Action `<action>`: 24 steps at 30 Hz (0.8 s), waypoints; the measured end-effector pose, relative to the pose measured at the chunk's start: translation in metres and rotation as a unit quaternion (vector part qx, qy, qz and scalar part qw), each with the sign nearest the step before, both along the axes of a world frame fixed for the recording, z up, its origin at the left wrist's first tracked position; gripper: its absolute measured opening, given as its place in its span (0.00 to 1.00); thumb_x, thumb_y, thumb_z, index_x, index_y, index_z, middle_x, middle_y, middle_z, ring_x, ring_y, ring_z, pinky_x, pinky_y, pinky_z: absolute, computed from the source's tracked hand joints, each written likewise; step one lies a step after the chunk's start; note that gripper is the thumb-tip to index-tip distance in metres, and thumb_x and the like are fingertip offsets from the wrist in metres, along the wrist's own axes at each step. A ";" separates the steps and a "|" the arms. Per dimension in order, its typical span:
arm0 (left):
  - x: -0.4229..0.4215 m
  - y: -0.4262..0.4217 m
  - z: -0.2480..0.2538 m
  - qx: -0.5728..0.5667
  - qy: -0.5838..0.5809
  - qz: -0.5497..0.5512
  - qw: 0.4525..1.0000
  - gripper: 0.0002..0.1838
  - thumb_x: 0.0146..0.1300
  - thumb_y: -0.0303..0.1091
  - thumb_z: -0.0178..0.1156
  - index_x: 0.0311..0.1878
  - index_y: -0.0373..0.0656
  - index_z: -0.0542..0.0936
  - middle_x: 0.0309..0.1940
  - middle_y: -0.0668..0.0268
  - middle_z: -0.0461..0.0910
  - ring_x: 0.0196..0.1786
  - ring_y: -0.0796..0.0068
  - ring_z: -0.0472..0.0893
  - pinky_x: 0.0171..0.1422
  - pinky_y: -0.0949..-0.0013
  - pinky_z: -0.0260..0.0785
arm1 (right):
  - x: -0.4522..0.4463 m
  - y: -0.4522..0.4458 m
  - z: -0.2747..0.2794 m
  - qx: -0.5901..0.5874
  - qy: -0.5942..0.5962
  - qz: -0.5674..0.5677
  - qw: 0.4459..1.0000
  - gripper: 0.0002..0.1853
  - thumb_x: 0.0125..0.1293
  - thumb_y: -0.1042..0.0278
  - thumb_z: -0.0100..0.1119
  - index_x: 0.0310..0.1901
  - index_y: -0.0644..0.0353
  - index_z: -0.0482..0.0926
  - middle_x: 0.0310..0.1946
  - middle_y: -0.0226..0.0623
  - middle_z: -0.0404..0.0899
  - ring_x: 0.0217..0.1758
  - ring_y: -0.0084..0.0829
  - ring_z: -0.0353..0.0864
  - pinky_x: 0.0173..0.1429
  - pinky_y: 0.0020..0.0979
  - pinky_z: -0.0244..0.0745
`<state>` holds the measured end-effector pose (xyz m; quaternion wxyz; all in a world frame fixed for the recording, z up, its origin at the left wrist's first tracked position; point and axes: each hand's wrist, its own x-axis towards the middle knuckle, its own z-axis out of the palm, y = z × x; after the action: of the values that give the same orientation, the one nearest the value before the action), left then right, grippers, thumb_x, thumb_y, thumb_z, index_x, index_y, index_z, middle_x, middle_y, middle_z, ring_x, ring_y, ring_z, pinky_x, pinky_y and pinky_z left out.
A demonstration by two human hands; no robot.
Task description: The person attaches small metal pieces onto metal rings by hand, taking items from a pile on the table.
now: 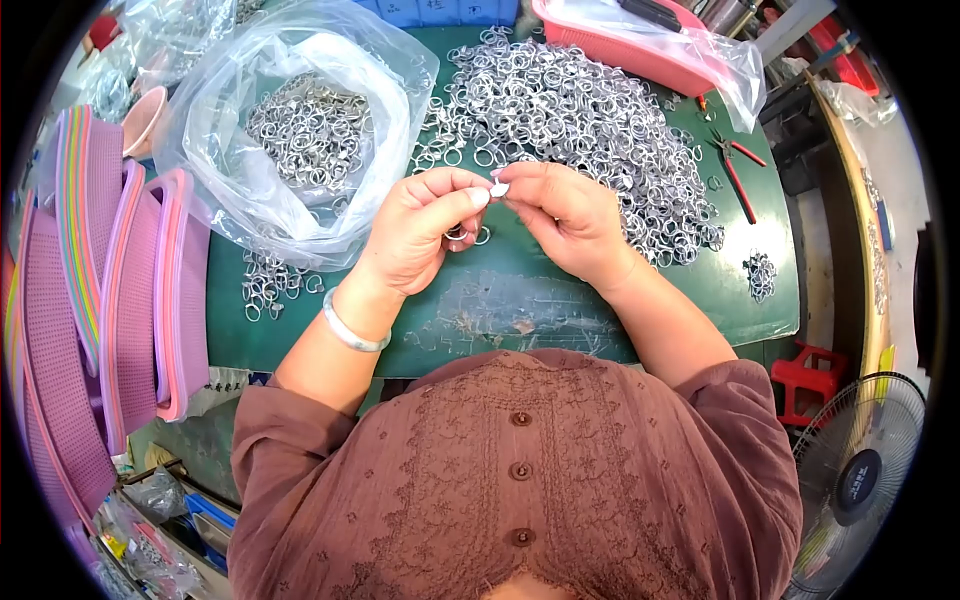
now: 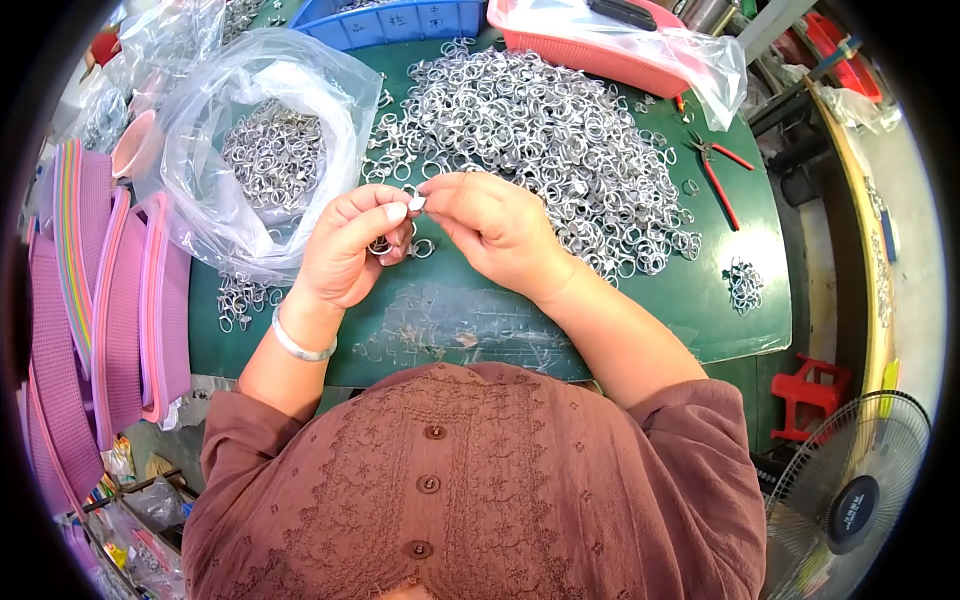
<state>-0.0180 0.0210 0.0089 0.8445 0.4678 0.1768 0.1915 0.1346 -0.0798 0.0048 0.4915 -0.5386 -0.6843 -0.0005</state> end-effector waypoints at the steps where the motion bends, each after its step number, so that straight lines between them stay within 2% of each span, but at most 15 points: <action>1: 0.000 0.000 0.000 -0.002 0.002 0.003 1.000 0.05 0.59 0.29 0.54 0.35 0.39 0.77 0.17 0.72 0.70 0.21 0.84 0.68 0.25 0.81 0.58 | 0.000 0.000 0.000 0.006 -0.012 -0.001 1.000 0.10 0.48 0.81 0.60 0.34 0.60 0.77 0.36 0.36 0.79 0.40 0.34 0.79 0.41 0.29 0.76; 8: 0.001 -0.001 -0.003 0.021 0.000 0.020 1.000 0.04 0.59 0.29 0.56 0.34 0.40 0.77 0.18 0.73 0.70 0.21 0.85 0.67 0.24 0.81 0.57 | 0.000 0.001 0.000 0.024 -0.060 0.004 0.998 0.11 0.46 0.81 0.59 0.34 0.62 0.76 0.40 0.39 0.76 0.40 0.38 0.77 0.43 0.32 0.74; 14: 0.006 -0.010 -0.001 0.198 0.036 0.089 0.976 0.05 0.60 0.30 0.56 0.34 0.40 0.77 0.18 0.74 0.70 0.20 0.87 0.65 0.24 0.82 0.56 | -0.002 0.002 0.003 0.065 -0.134 -0.006 0.989 0.11 0.45 0.80 0.59 0.34 0.64 0.76 0.37 0.41 0.74 0.37 0.38 0.75 0.42 0.33 0.72; 17: 0.006 -0.011 -0.003 0.191 0.034 0.099 0.976 0.05 0.60 0.30 0.56 0.35 0.39 0.77 0.18 0.74 0.70 0.19 0.87 0.65 0.23 0.83 0.55 | -0.003 0.001 0.003 0.067 -0.128 -0.013 0.989 0.12 0.44 0.80 0.60 0.34 0.64 0.75 0.37 0.41 0.74 0.37 0.38 0.75 0.41 0.33 0.72; 24: 0.003 0.003 -0.002 0.006 0.017 0.034 0.999 0.10 0.64 0.35 0.51 0.38 0.38 0.77 0.20 0.73 0.69 0.21 0.85 0.65 0.24 0.82 0.54 | -0.003 0.001 0.004 0.055 -0.032 -0.047 0.997 0.13 0.49 0.81 0.58 0.39 0.63 0.74 0.36 0.41 0.75 0.39 0.40 0.76 0.41 0.33 0.72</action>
<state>-0.0148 0.0239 0.0068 0.8315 0.4699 0.2055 0.2137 0.1319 -0.0789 0.0092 0.4974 -0.5420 -0.6728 -0.0785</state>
